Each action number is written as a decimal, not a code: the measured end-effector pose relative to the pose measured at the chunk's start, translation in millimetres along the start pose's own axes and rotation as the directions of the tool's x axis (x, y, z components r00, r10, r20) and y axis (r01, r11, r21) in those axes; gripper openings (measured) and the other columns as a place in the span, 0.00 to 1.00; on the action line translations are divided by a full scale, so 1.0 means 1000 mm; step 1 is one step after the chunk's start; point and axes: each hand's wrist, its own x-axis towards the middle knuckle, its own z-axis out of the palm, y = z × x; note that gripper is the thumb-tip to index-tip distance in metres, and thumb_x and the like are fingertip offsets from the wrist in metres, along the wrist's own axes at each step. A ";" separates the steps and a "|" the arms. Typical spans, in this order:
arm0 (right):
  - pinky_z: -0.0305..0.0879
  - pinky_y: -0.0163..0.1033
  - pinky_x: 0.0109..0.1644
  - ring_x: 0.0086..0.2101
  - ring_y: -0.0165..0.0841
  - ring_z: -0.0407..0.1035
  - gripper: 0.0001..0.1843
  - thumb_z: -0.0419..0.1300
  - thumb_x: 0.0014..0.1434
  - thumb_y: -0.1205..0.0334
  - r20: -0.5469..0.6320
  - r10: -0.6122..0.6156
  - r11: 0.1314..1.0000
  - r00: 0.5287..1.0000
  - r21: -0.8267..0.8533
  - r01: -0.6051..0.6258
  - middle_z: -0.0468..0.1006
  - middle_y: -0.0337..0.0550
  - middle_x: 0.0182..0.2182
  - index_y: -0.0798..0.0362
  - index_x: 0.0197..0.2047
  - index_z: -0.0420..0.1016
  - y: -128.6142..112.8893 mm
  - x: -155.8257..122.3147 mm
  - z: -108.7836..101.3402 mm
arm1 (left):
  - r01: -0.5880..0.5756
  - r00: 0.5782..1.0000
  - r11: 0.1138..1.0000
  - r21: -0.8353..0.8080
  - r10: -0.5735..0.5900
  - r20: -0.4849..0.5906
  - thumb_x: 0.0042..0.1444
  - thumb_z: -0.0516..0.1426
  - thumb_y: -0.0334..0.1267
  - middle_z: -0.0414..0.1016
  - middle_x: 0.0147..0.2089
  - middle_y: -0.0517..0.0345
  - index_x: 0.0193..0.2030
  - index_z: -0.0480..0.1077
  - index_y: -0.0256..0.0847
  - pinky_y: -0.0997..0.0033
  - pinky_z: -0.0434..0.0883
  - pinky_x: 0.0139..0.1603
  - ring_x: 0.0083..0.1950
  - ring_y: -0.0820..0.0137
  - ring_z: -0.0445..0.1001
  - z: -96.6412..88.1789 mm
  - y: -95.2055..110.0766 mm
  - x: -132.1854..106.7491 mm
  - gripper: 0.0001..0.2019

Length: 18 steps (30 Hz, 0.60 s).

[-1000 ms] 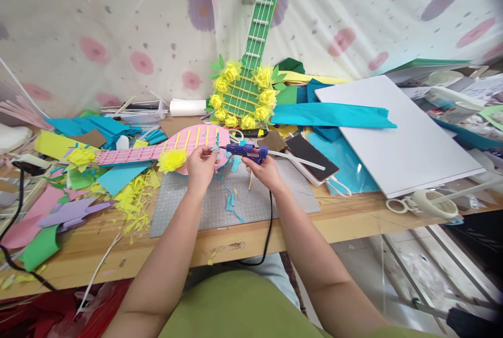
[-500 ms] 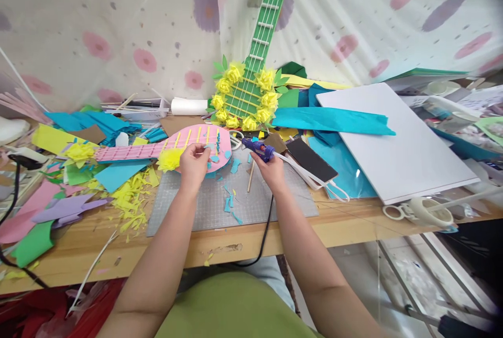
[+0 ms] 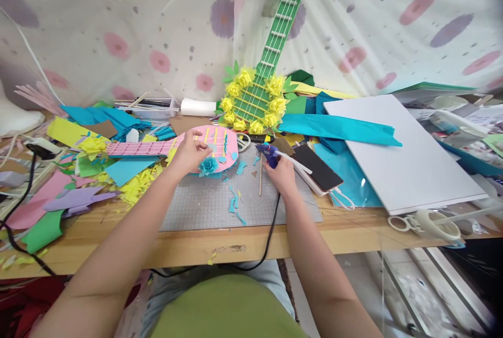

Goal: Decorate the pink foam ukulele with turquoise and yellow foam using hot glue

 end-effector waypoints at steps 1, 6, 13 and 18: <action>0.60 0.49 0.50 0.47 0.49 0.66 0.19 0.60 0.51 0.53 -0.019 -0.015 0.999 1.000 -0.038 0.014 0.73 0.59 0.42 0.59 0.41 0.67 0.000 -0.004 -0.005 | -0.049 0.998 0.997 0.058 0.046 0.039 0.39 0.63 0.35 0.73 0.28 0.64 0.46 0.59 0.44 0.75 0.64 0.25 0.28 0.70 0.72 -0.003 0.002 0.003 0.26; 0.62 0.48 0.44 0.40 0.44 0.68 0.14 0.61 0.49 0.53 0.101 -0.073 0.997 0.992 0.028 0.070 0.73 0.49 0.33 0.52 0.32 0.63 -0.027 -0.021 -0.025 | -0.277 0.947 0.892 0.357 0.191 0.257 0.44 0.61 0.35 0.77 0.31 0.60 0.53 0.57 0.43 0.73 0.65 0.31 0.35 0.66 0.75 -0.009 0.017 0.016 0.28; 0.65 0.36 0.39 0.36 0.29 0.70 0.24 0.62 0.49 0.64 0.383 -0.403 0.829 0.831 0.538 0.154 0.75 0.44 0.41 0.53 0.49 0.61 -0.099 0.006 -0.022 | -0.531 0.816 0.531 0.660 0.111 0.568 0.52 0.55 0.35 0.78 0.39 0.51 0.60 0.53 0.41 0.69 0.64 0.35 0.36 0.63 0.75 0.003 0.053 0.009 0.28; 0.63 0.35 0.39 0.36 0.31 0.71 0.17 0.57 0.49 0.72 0.420 -0.455 0.883 0.785 0.327 0.336 0.78 0.42 0.35 0.54 0.44 0.68 -0.123 0.020 -0.023 | -0.606 0.779 0.396 0.691 0.117 0.616 0.53 0.55 0.36 0.78 0.40 0.47 0.58 0.54 0.37 0.68 0.65 0.35 0.39 0.60 0.76 0.008 0.060 0.009 0.25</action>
